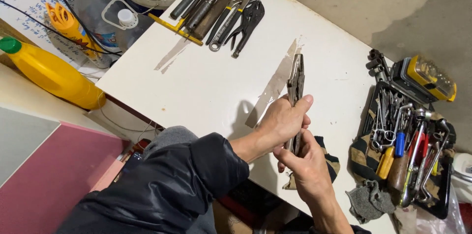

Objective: The person is cleaning a pair of locking pliers by wiping them thoroughly with a cloth on a workbench.

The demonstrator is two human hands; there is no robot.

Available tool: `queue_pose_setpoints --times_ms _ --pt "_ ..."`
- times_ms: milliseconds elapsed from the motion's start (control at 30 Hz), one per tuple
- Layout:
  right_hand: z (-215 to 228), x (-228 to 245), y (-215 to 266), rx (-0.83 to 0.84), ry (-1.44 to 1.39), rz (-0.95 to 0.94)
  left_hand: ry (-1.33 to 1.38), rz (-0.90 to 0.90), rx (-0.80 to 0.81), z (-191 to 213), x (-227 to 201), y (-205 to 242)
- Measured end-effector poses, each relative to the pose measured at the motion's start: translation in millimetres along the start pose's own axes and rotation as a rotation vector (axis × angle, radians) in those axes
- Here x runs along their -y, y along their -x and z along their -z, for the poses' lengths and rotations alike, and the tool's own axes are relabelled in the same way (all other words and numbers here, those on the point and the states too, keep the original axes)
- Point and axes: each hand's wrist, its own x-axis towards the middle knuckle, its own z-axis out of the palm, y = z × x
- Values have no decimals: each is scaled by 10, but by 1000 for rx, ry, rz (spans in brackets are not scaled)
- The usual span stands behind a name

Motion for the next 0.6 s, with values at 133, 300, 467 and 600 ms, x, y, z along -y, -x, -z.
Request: queue_pose_setpoints --times_ms 133,300,467,600 --pt "-63 75 -24 -60 72 -38 -37 11 -13 18 0 9" --pt "16 -67 -157 101 -142 96 37 -3 -10 72 11 4" --pt "-111 20 -236 77 -188 135 102 -21 -15 153 -52 26" --pt "-185 28 -302 56 -206 184 104 15 -33 225 -99 67"
